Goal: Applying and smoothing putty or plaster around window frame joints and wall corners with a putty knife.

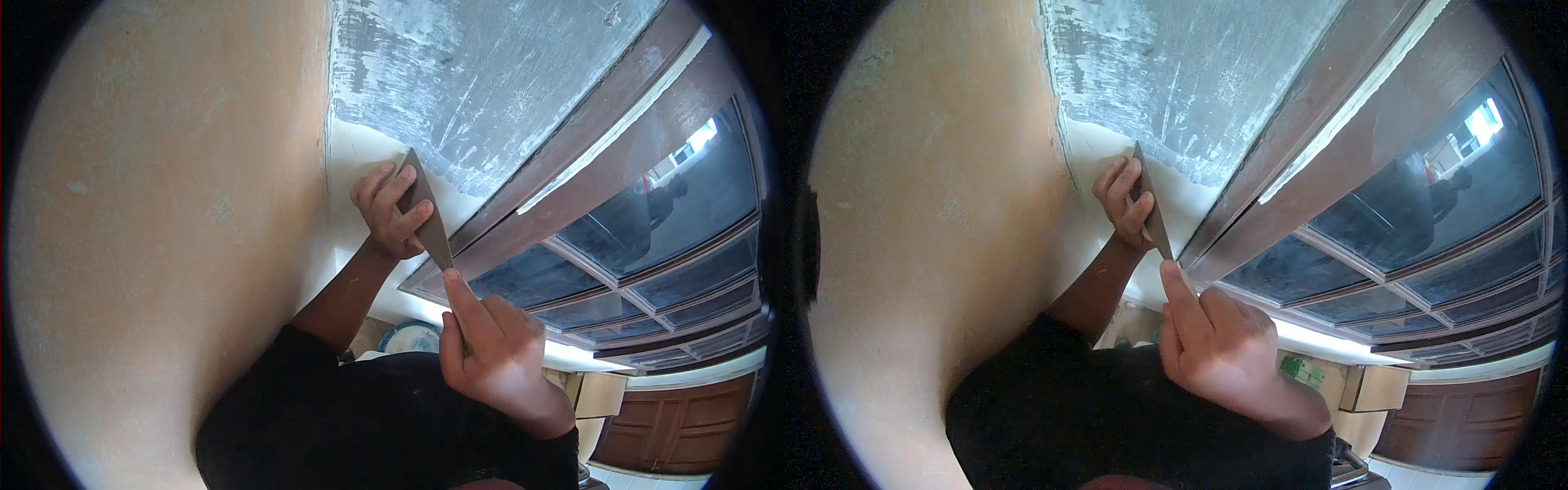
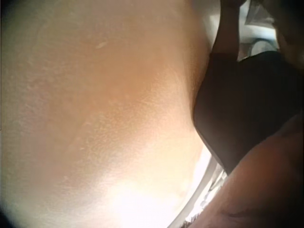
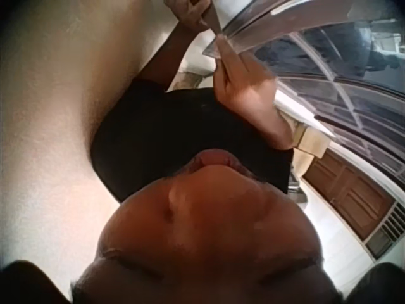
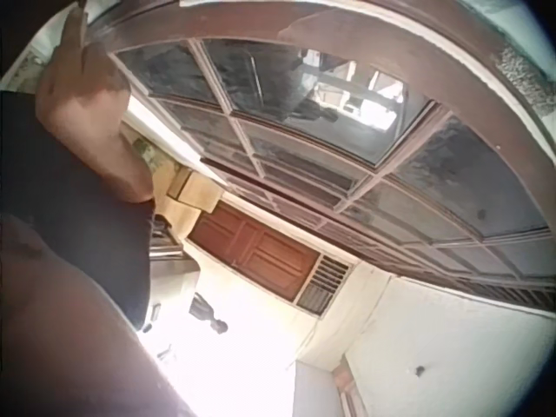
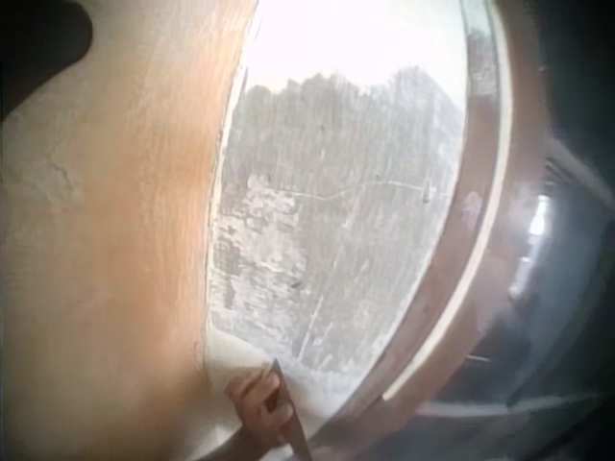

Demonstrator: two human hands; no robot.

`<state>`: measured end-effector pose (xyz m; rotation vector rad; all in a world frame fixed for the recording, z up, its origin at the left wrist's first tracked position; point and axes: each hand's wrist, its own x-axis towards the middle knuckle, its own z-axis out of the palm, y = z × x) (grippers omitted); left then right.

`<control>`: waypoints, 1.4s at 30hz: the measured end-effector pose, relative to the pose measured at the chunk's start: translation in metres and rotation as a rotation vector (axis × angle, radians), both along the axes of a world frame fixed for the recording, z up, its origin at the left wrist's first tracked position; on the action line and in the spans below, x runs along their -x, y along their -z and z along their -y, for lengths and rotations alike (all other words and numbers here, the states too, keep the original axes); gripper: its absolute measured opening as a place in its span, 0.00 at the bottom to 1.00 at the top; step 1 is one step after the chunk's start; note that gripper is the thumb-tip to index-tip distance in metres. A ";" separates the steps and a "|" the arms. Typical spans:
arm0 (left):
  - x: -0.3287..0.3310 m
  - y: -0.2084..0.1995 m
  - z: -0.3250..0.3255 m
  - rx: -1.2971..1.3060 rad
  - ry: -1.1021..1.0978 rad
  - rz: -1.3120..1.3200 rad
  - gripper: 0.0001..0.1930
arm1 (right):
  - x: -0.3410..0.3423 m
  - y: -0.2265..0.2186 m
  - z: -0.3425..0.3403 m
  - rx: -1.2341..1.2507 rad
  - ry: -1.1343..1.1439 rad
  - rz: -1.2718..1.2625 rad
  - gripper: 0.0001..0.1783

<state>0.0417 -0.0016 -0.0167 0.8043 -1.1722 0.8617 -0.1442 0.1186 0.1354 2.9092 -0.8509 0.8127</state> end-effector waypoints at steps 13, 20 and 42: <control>-0.003 -0.005 -0.001 0.003 0.062 -0.010 0.18 | -0.002 -0.005 0.004 -0.018 -0.021 -0.004 0.27; -0.005 -0.002 -0.001 0.002 0.036 -0.016 0.19 | -0.005 -0.006 0.003 -0.024 -0.036 -0.001 0.27; -0.005 -0.005 -0.002 -0.003 0.069 -0.074 0.16 | -0.011 -0.001 0.003 -0.020 -0.035 0.069 0.26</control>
